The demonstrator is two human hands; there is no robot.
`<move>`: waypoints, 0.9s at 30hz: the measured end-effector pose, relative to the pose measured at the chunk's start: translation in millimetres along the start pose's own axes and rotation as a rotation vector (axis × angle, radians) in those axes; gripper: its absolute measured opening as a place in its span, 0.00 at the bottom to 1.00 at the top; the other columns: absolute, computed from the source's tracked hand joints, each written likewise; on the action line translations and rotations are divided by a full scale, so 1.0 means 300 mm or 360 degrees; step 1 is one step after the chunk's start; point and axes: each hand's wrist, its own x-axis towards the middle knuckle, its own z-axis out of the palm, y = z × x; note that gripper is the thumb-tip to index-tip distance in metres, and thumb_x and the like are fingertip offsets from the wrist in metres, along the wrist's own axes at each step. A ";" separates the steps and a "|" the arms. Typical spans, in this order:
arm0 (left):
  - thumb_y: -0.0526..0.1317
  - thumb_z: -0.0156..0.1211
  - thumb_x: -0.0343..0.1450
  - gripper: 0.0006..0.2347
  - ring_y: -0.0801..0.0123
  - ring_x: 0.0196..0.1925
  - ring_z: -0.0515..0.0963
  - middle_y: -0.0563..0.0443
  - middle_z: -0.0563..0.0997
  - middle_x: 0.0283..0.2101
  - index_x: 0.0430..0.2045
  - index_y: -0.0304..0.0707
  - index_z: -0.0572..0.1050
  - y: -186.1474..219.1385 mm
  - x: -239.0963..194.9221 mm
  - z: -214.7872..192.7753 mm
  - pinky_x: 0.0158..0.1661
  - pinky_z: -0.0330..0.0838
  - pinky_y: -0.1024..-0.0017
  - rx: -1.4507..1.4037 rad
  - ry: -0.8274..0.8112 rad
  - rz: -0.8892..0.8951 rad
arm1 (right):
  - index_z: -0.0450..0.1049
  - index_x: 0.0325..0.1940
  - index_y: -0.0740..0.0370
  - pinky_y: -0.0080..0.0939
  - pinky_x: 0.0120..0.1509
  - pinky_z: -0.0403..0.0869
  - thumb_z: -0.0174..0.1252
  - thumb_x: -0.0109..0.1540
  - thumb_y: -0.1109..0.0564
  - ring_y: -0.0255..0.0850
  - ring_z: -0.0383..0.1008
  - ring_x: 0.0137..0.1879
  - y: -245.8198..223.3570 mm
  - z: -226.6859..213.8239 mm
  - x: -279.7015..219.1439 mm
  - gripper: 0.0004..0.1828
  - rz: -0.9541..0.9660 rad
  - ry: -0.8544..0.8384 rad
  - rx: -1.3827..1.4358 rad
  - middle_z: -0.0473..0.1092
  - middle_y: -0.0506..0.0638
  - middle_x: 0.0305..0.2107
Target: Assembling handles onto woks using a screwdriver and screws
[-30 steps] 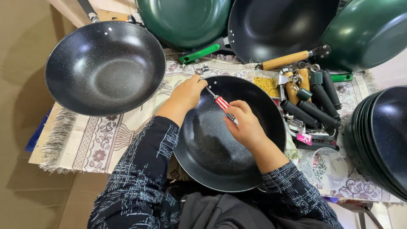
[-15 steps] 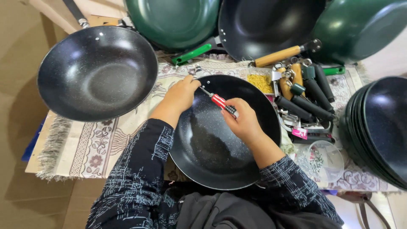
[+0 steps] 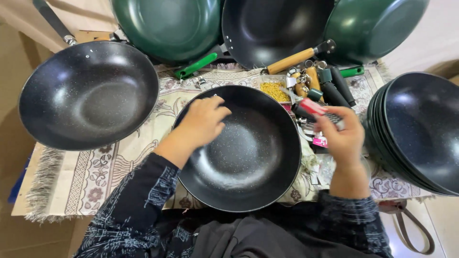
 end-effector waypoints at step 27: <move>0.46 0.70 0.60 0.20 0.57 0.43 0.75 0.50 0.74 0.42 0.44 0.45 0.75 0.350 -0.179 -0.089 0.47 0.66 0.59 -0.0585 -0.0311 0.0390 | 0.80 0.50 0.65 0.49 0.60 0.71 0.68 0.57 0.61 0.55 0.73 0.55 0.385 -0.177 0.111 0.17 -0.0245 -0.0444 -0.1272 0.74 0.58 0.48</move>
